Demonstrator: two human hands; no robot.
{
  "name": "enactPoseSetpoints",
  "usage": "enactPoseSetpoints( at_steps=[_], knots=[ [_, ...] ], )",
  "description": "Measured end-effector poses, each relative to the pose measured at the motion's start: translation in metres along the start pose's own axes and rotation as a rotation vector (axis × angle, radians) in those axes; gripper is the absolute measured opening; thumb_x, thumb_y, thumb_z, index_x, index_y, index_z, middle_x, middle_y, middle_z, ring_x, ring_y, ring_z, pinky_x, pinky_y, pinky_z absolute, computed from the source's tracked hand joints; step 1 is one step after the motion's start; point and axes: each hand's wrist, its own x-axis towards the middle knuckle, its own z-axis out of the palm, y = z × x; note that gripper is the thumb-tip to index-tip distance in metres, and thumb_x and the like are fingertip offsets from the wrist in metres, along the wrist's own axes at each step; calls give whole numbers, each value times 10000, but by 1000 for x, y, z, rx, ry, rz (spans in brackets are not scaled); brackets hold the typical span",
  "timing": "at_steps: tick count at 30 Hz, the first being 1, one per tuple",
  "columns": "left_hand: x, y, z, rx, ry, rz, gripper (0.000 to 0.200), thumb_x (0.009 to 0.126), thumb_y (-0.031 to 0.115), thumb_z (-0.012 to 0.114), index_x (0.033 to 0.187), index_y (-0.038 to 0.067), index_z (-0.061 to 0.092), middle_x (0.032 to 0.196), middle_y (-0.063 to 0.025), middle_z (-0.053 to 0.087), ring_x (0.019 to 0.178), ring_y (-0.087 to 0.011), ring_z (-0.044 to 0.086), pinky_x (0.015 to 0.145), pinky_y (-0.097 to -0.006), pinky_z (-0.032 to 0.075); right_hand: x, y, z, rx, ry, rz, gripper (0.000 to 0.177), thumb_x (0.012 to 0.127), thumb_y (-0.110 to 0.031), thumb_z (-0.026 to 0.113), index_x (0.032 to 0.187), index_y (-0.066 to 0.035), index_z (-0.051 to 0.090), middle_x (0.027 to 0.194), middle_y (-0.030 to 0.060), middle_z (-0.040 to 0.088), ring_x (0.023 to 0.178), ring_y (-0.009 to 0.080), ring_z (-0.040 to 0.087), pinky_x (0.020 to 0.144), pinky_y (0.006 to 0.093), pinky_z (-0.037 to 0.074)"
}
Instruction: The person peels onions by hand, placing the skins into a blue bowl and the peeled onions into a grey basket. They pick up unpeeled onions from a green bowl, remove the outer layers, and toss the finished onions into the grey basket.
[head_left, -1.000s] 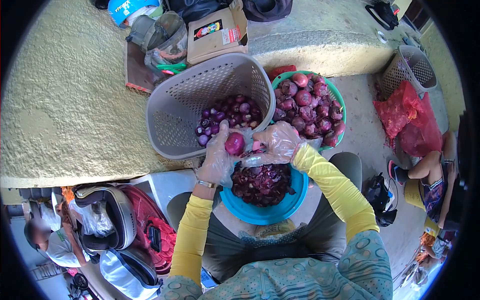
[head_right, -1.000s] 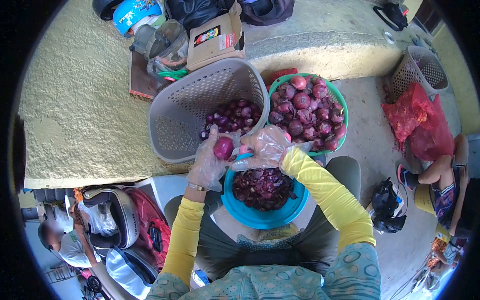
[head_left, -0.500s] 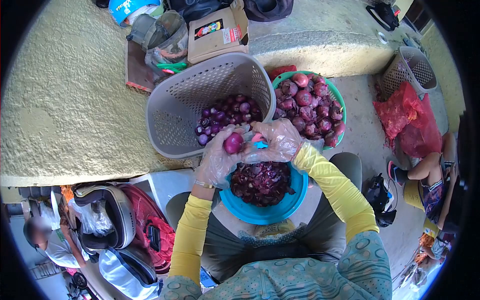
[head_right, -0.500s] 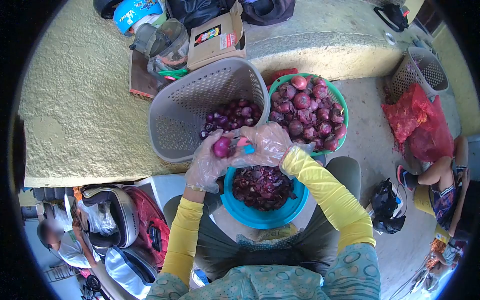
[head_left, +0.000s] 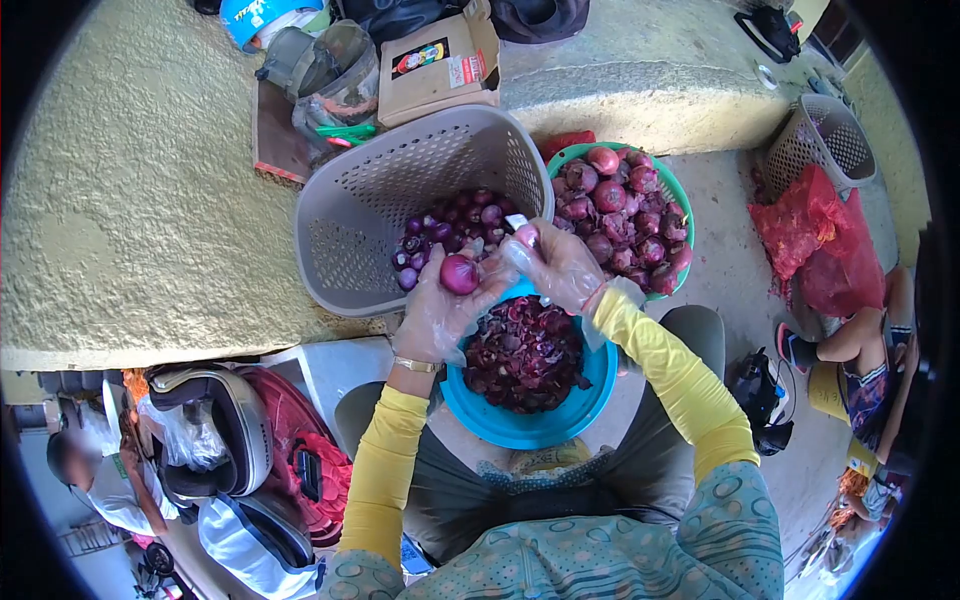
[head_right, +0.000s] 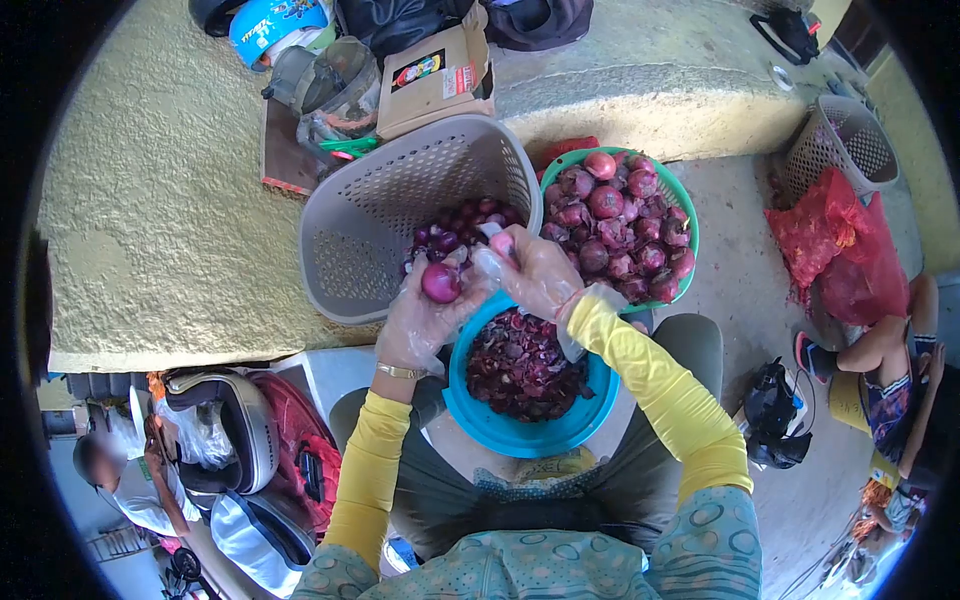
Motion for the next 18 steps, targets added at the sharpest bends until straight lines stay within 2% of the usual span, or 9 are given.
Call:
enactPoseSetpoints(
  at_steps=[2, 3, 4, 6, 7, 10, 12, 14, 18],
  knots=[
    [-2, 1, 5, -7, -17, -41, 503, 1079, 465, 438, 1251, 3, 534, 1325, -229, 580, 1221, -377, 597, 1059, -598, 494, 1, 4, -5, 137, -91, 132, 300, 945, -354, 732, 961, -71, 633, 895, 68, 709, 840, 120, 640, 762, 371, 532],
    [1, 0, 1, -8, -20, -43, 503, 1079, 465, 438, 1251, 3, 534, 1325, -229, 580, 1221, -377, 597, 1059, -598, 494, 1, 3, -3, 207, -104, 140, 245, 928, -289, 760, 958, -73, 648, 888, 6, 681, 843, 83, 596, 760, 328, 522],
    [3, 0, -5, 13, -41, -56, 514, 1079, 472, 426, 1258, 0, 527, 1335, -238, 572, 1222, -383, 596, 1073, -609, 475, 1, 2, 0, 206, -103, 140, 245, 928, -289, 760, 958, -73, 648, 888, 6, 681, 843, 83, 596, 760, 328, 522],
    [5, 0, -8, 37, -62, -69, 526, 1079, 478, 415, 1265, -2, 521, 1344, -246, 563, 1224, -390, 594, 1086, -619, 457, -2, -2, 7, 376, -116, 39, 251, 894, -258, 801, 952, -63, 652, 841, -15, 618, 806, 77, 549, 750, 305, 504],
    [5, -2, -6, 30, -56, -77, 512, 1076, 465, 430, 1267, -2, 520, 1347, -243, 562, 1226, -384, 593, 1088, -599, 460, -3, -8, 7, 295, -101, -4, 276, 857, -247, 838, 937, -62, 648, 812, -33, 568, 779, 79, 507, 731, 294, 485],
    [0, -5, 2, 28, -53, -79, 495, 1071, 434, 470, 1295, -7, 500, 1338, -231, 560, 1245, -375, 578, 1098, -564, 461, -7, -11, 10, 171, -131, -49, 313, 831, -262, 858, 945, -59, 650, 811, -23, 583, 776, 85, 512, 733, 300, 485],
    [-1, -8, 3, 32, -57, -73, 497, 1069, 416, 495, 1321, -12, 482, 1326, -222, 559, 1264, -372, 564, 1106, -548, 457, -10, -12, 10, 133, -143, 0, 329, 820, -266, 864, 952, -56, 647, 792, -16, 571, 758, 88, 503, 719, 298, 479],
    [-1, -12, 3, 16, -39, -56, 484, 1066, 402, 506, 1317, -11, 485, 1302, -214, 571, 1224, -353, 586, 1086, -510, 479, -10, -4, 13, 25, -79, -37, 326, 833, -290, 846, 933, -51, 648, 777, -4, 558, 742, 92, 498, 708, 300, 476],
    [8, -12, -10, -26, -91, -35, 478, 1063, 392, 516, 1323, -7, 484, 1299, -210, 573, 1219, -340, 586, 1078, -511, 481, -8, 7, 21, 73, -75, -15, 311, 858, -307, 815, 902, -48, 649, 758, 9, 562, 731, 97, 499, 702, 303, 475]
  ],
)
